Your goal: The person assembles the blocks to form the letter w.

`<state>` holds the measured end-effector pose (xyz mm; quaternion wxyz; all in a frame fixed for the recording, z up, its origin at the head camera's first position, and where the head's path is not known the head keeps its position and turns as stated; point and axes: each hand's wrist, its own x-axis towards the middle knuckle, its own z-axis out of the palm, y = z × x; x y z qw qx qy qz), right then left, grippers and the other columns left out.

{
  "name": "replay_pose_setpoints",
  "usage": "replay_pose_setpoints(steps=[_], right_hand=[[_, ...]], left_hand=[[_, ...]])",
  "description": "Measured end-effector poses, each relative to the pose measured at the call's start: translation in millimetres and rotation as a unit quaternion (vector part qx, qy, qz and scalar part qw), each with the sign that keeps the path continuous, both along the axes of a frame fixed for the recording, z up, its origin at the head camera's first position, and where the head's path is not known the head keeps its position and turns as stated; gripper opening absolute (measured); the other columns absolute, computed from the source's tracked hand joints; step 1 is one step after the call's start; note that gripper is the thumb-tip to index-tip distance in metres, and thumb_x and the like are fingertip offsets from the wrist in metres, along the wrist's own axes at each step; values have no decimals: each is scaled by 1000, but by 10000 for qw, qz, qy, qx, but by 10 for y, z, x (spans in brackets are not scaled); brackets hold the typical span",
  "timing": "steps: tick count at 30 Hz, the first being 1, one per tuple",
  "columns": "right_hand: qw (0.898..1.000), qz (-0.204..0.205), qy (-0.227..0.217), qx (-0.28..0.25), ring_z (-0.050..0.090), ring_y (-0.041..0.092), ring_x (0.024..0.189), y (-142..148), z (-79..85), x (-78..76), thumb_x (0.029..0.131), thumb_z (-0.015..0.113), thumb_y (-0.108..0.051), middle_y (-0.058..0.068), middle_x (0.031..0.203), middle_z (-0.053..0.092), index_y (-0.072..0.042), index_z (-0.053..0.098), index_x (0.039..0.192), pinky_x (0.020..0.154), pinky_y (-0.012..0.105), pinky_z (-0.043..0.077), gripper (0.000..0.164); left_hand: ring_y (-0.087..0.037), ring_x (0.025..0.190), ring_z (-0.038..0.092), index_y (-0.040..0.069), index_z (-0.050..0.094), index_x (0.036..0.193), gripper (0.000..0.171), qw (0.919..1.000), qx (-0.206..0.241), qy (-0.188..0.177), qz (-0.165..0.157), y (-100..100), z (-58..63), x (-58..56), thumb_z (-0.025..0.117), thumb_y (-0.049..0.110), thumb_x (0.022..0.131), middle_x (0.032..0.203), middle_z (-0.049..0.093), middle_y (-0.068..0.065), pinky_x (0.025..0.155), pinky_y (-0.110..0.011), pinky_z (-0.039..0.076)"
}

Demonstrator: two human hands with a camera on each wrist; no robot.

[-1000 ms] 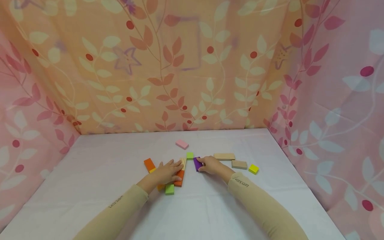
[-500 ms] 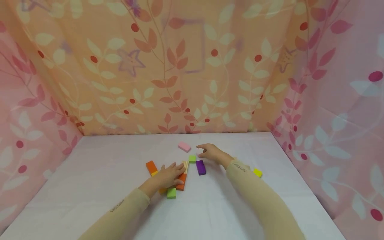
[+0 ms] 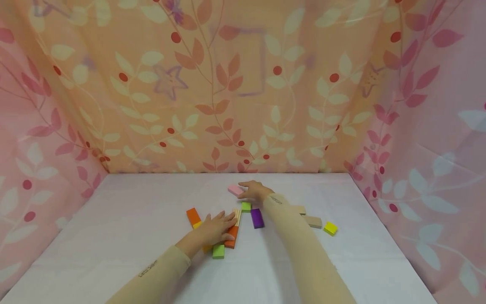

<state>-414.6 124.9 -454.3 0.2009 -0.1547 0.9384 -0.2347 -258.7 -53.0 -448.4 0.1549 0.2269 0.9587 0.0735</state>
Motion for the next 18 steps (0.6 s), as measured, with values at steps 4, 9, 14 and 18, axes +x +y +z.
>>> replay_pose_setpoints(steps=[4, 9, 14, 18], right_hand=[[9978, -610, -224, -102, 46, 33, 127, -43, -63, -26, 85, 74, -39, 15, 143, 48, -27, 54, 141, 106, 57, 32, 61], [9923, -1159, -319, -293, 51, 28, 110, -67, -65, 7, 81, 79, -36, 14, 141, 48, -25, 63, 132, 96, 51, 41, 54], [9925, -1104, -232, -465, 50, 27, 110, -63, -47, 42, 84, 77, -30, 14, 138, 50, -17, 64, 129, 99, 50, 40, 49], [9946, -919, -74, -477, 50, 28, 117, -20, -30, 71, 87, 75, -25, 13, 134, 54, -8, 63, 128, 105, 48, 36, 46]], left_hand=[[-31, 144, 25, 19, 44, 148, 65, 10000, -19, 10, -16, 6, 10, 11, 57, 50, 92, 156, 34, 0, 109, -64, 20], [-30, 144, 26, 19, 44, 148, 65, 10000, -23, 70, -56, 15, 16, 25, 57, 50, 92, 156, 34, 0, 109, -64, 21], [-30, 144, 26, 19, 44, 148, 65, 9999, -108, 79, -26, 18, 9, 18, 57, 50, 92, 156, 33, 1, 109, -64, 21], [-29, 144, 25, 20, 43, 148, 65, 9999, -115, 28, 22, 22, -15, -7, 57, 50, 92, 156, 33, 1, 110, -64, 20]])
